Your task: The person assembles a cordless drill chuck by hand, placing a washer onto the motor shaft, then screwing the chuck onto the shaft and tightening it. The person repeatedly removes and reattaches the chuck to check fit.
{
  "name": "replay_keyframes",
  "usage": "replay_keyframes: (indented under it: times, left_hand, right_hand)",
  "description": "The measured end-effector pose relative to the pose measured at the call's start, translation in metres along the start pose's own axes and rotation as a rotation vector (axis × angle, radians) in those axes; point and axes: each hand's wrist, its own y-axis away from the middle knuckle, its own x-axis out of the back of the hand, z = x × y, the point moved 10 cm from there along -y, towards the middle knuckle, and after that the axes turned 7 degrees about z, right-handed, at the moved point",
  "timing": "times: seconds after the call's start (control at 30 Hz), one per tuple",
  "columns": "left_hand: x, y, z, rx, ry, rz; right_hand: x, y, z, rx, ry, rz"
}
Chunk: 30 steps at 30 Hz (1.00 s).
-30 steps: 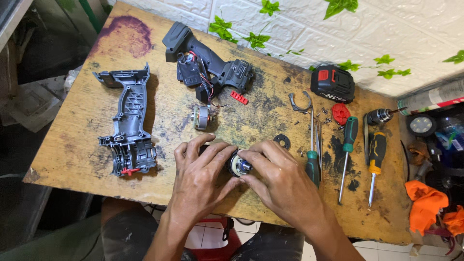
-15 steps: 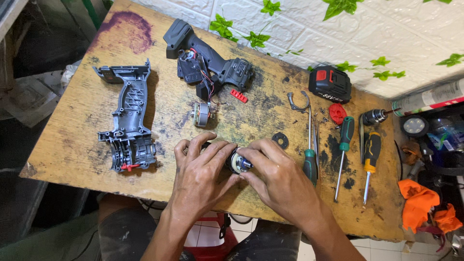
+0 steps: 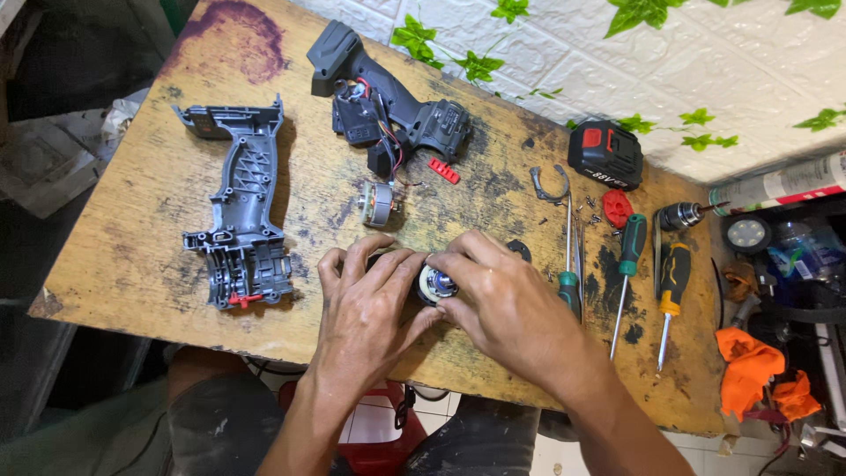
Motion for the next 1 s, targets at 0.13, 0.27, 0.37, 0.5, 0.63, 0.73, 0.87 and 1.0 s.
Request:
replay_keyframes:
  times: [0.13,0.27,0.37,0.5,0.63,0.73,0.87,1.0]
  left_hand:
    - [0.0025,-0.0014,-0.0010,-0.004,-0.019,0.015]
    - [0.0045,-0.0021,-0.0004,0.004,0.002,0.010]
    - [0.0053,-0.0032,-0.0015,0.005,0.004,0.013]
    - [0.0057,-0.0017,-0.0018,0.002,-0.004,0.031]
    - [0.0003,0.0007,-0.0037,0.013,0.005,-0.011]
    - [0.0005,0.0018,-0.0039,0.005,-0.008,-0.004]
    - [-0.0016,0.0021,-0.0045,0.008,-0.004,-0.011]
    - [-0.0006,0.0029,-0.0038,0.005,-0.011,0.003]
  right_hand:
    - [-0.0027,-0.0075,0.0028,0.049,-0.014,-0.025]
    - [-0.0039,-0.0084,0.0009,0.061,0.007,-0.044]
    - [-0.0024,-0.0096,0.0002,0.039,0.023,-0.043]
    - [-0.0036,-0.0084,0.0004,0.017,0.032,-0.043]
    - [-0.0027,-0.0061,-0.0002,0.036,0.014,-0.026]
    - [-0.0051,-0.0052,0.0007,0.048,0.029,-0.017]
    - [-0.0033,-0.0065,0.0004,0.046,0.033,-0.024]
    - [-0.0023,-0.0076,-0.0012,0.019,0.076,-0.045]
